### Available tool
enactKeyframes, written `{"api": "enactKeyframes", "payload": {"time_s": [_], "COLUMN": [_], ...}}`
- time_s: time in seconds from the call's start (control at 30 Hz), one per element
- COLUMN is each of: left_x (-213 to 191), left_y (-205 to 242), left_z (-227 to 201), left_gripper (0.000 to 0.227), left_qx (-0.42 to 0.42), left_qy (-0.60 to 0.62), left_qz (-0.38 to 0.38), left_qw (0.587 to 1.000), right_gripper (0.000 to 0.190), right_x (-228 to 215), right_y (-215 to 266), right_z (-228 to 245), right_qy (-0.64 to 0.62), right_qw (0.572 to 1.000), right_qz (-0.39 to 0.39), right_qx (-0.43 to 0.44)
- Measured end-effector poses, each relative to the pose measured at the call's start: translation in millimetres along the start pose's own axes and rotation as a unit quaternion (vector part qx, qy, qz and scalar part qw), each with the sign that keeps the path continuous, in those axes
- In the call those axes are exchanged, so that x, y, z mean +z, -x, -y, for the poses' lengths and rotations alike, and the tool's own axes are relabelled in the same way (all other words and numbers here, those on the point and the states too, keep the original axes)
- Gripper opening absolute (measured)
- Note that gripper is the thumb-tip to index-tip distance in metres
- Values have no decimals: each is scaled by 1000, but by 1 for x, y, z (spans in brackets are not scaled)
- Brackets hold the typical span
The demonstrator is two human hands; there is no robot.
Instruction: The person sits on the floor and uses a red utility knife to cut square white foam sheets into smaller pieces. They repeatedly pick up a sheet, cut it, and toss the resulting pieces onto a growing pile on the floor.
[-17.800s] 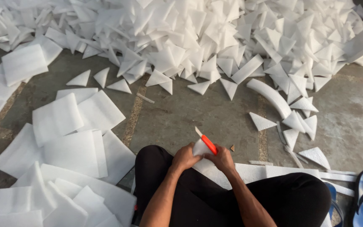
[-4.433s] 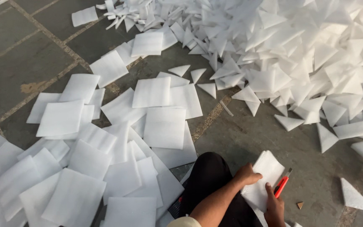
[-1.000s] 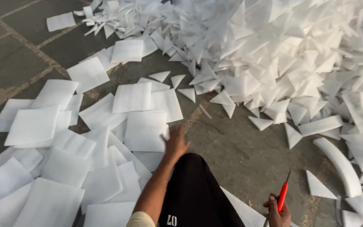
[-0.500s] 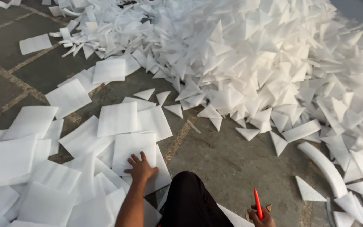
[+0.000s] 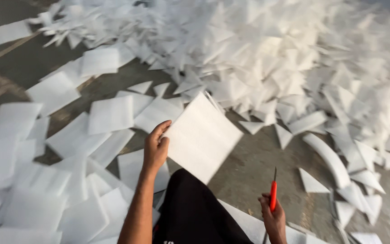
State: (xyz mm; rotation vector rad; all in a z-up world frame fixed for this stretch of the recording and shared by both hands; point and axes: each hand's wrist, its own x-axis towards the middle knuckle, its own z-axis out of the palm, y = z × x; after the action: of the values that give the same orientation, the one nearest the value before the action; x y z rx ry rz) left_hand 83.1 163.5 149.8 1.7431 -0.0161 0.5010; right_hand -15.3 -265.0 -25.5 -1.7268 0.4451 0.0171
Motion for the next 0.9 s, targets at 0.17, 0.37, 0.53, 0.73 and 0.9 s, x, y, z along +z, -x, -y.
{"api": "enactKeyframes", "payload": {"time_s": [0.17,0.37,0.53,0.73,0.9], "left_x": [62,129,142,141,105], "left_y": [22,79,84,93,67], "left_z": [21,32,8,5,52], "left_gripper": [52,55,53,43,39], "left_qx": [-83,-222,-11,-82,-56], "left_qy": [108,52,-1,-104,-77], "left_qz": [122,337,389,390,85], "left_qw": [983,913,921,911,992], "right_gripper": [47,42,26,12,25], "right_x": [-18,-62,-63,-88,-143], "right_y": [26,15,-1,-23,-20], "right_z": [47,49,0,-21,4], "right_qy": [-108,25,50,-63,-228], "right_qw": [989,980,995,967,921], "right_qz": [-70,-117,-68,-201,-309], "right_qx": [-68,-162,-51,-142,-69]}}
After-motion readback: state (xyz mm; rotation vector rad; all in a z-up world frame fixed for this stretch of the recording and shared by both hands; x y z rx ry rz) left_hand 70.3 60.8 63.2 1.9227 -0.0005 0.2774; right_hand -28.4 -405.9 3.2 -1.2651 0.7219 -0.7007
